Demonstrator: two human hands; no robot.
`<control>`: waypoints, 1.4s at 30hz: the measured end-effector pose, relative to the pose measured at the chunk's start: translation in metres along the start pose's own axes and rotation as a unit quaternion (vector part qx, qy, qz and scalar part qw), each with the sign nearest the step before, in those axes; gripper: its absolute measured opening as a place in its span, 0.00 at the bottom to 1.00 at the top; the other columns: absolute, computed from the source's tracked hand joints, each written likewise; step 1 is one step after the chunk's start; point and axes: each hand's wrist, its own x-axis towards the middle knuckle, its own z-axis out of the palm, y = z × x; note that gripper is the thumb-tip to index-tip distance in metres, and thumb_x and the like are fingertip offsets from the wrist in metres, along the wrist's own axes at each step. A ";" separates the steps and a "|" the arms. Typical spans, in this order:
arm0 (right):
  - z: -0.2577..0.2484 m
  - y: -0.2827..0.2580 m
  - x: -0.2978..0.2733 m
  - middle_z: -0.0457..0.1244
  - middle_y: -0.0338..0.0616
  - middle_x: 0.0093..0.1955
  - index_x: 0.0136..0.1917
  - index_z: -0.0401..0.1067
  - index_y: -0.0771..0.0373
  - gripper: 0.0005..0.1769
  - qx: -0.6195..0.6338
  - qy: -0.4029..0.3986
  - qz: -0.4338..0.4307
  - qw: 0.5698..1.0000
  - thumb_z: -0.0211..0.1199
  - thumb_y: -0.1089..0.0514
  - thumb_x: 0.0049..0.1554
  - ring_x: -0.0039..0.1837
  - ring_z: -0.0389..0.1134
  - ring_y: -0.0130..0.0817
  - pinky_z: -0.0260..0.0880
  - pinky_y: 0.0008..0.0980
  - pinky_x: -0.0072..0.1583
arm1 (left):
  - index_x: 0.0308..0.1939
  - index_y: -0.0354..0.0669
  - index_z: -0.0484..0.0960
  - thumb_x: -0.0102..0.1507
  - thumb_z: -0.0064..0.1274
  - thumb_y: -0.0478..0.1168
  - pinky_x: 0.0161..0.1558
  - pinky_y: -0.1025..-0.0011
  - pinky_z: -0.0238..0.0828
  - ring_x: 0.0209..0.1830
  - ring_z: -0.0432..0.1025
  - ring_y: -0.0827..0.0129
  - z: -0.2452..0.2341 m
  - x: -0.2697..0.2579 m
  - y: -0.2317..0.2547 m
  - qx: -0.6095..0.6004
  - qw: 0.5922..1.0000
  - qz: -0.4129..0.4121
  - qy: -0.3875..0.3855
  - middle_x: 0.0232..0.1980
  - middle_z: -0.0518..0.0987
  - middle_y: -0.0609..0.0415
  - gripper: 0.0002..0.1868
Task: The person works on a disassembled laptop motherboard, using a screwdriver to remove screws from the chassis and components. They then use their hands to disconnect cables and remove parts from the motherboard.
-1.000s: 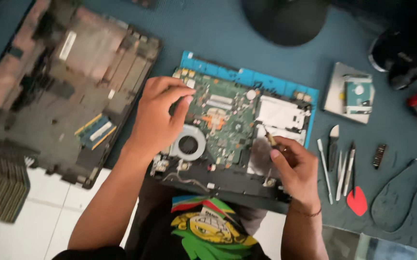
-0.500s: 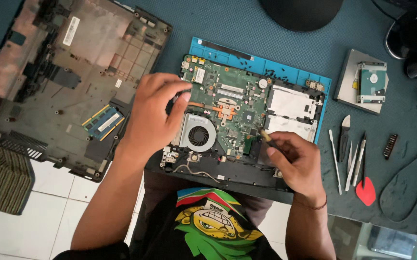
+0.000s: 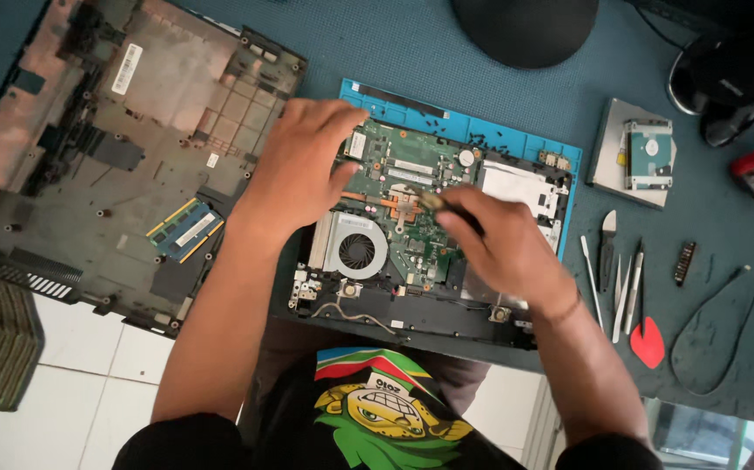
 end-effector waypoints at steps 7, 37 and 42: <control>0.022 0.014 0.074 0.59 0.51 0.25 0.47 0.70 0.64 0.18 -0.041 -0.021 -0.050 0.998 0.70 0.55 0.46 0.31 0.65 0.50 0.65 0.42 0.39 | 0.59 0.39 0.71 0.52 0.59 0.31 0.47 0.52 0.62 0.53 0.63 0.47 -0.005 -0.001 -0.004 -0.094 0.995 -0.021 0.006 0.49 0.74 0.46 0.30; 0.055 0.038 0.118 0.65 0.47 0.27 0.48 0.75 0.62 0.15 0.010 -0.040 -0.079 0.996 0.70 0.60 0.45 0.28 0.67 0.35 0.67 0.30 0.36 | 0.63 0.37 0.62 0.56 0.55 0.30 0.59 0.54 0.58 0.57 0.64 0.47 -0.002 -0.004 -0.017 -0.245 0.967 -0.066 0.006 0.49 0.76 0.47 0.32; 0.041 0.024 0.121 0.65 0.53 0.30 0.47 0.75 0.64 0.18 0.015 -0.035 -0.079 0.996 0.71 0.61 0.42 0.29 0.67 0.42 0.69 0.31 0.36 | 0.64 0.38 0.62 0.61 0.52 0.31 0.59 0.53 0.57 0.58 0.65 0.49 -0.010 0.000 -0.013 -0.248 0.966 -0.059 0.036 0.51 0.76 0.48 0.28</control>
